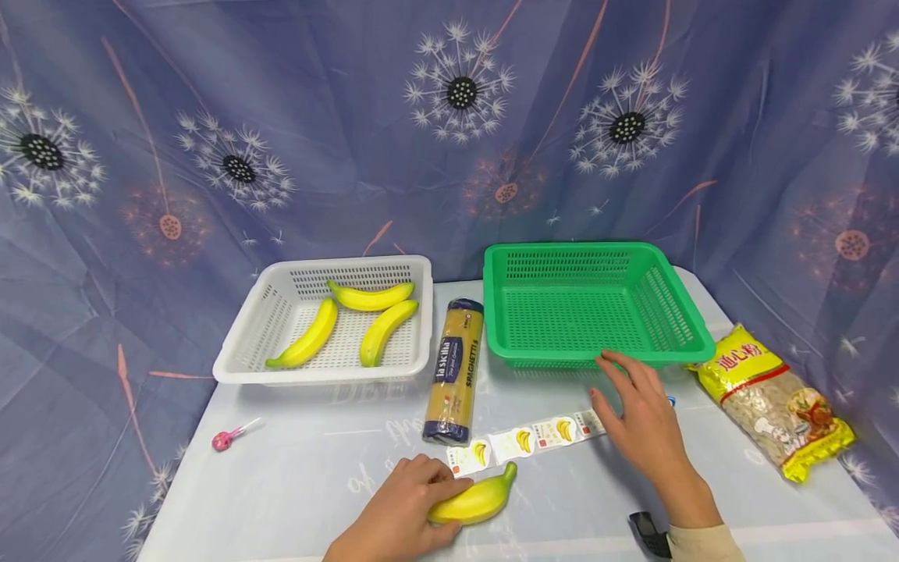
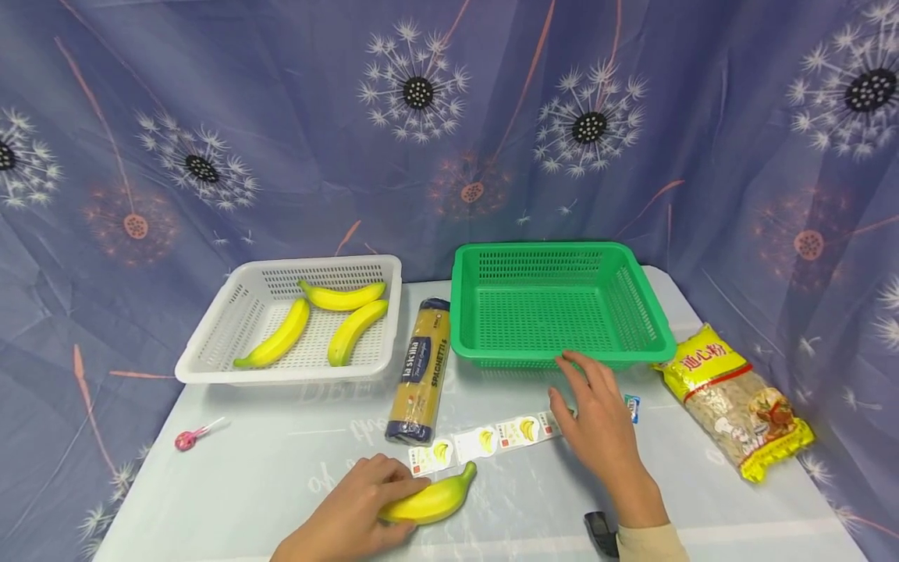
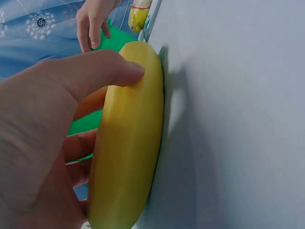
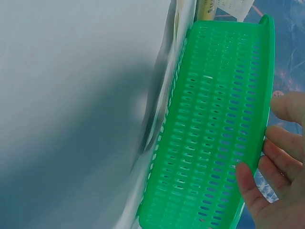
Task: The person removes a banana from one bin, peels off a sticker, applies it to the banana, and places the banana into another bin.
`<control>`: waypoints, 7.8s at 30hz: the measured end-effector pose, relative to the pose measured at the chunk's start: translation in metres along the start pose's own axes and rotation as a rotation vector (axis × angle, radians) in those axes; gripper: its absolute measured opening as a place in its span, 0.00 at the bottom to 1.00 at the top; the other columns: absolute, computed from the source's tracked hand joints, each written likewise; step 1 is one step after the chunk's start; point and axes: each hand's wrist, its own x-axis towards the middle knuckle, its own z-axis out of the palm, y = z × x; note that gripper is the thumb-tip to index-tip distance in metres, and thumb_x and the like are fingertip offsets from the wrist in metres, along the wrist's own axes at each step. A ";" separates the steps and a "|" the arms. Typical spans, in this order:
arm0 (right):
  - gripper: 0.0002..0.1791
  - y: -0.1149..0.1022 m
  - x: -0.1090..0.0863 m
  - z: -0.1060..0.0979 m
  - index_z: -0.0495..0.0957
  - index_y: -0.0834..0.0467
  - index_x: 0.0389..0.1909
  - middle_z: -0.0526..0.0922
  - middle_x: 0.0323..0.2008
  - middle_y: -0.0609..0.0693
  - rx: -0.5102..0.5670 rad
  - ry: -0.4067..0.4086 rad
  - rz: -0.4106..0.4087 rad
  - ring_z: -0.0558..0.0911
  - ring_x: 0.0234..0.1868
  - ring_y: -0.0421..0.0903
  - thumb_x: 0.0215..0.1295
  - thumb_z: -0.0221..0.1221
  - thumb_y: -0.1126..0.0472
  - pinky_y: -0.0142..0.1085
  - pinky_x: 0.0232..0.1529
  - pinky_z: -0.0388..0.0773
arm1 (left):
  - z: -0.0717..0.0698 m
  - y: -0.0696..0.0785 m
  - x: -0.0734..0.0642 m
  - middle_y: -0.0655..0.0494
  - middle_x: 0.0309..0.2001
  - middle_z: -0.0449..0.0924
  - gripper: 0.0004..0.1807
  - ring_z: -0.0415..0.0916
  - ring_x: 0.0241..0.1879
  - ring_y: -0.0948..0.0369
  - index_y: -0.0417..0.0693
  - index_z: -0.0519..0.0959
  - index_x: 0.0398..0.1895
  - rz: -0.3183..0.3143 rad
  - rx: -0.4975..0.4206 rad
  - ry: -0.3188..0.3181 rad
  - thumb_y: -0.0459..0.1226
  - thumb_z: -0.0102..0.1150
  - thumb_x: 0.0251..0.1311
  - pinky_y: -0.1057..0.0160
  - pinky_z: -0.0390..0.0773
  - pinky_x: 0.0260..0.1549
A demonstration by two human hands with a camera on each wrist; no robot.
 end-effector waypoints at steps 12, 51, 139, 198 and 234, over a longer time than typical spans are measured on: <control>0.19 -0.023 -0.004 0.013 0.81 0.58 0.49 0.78 0.53 0.50 0.122 -0.008 -0.077 0.73 0.55 0.52 0.55 0.65 0.62 0.43 0.52 0.67 | 0.000 0.000 0.002 0.71 0.45 0.72 0.29 0.66 0.41 0.68 0.70 0.74 0.62 -0.060 -0.052 -0.055 0.53 0.65 0.54 0.63 0.71 0.41; 0.31 -0.038 -0.014 0.041 0.77 0.44 0.48 0.70 0.35 0.32 0.219 -0.650 0.019 0.69 0.39 0.36 0.40 0.75 0.45 0.44 0.50 0.62 | -0.003 -0.007 0.018 0.66 0.52 0.75 0.20 0.73 0.49 0.64 0.58 0.81 0.53 -0.153 -0.107 0.112 0.54 0.57 0.63 0.56 0.77 0.45; 0.08 -0.077 -0.002 0.023 0.81 0.47 0.34 0.76 0.22 0.42 0.678 -0.555 0.178 0.72 0.25 0.40 0.70 0.56 0.62 0.35 0.26 0.71 | -0.022 0.041 0.055 0.52 0.27 0.81 0.02 0.75 0.25 0.61 0.40 0.80 0.31 -0.269 -0.871 0.387 0.28 0.64 0.57 0.64 0.78 0.25; 0.06 -0.014 0.002 0.028 0.78 0.50 0.34 0.72 0.22 0.36 -0.060 -0.456 0.138 0.72 0.24 0.41 0.70 0.56 0.56 0.44 0.28 0.69 | -0.022 0.019 0.032 0.51 0.26 0.80 0.03 0.70 0.21 0.65 0.42 0.79 0.31 -0.427 -0.929 0.392 0.29 0.65 0.57 0.71 0.72 0.21; 0.03 -0.111 -0.010 0.045 0.82 0.53 0.33 0.81 0.28 0.43 0.772 -0.656 0.393 0.79 0.30 0.44 0.62 0.64 0.57 0.36 0.35 0.76 | 0.017 -0.007 0.025 0.66 0.30 0.79 0.07 0.75 0.28 0.67 0.50 0.81 0.37 -0.183 -0.535 0.584 0.34 0.68 0.56 0.61 0.78 0.26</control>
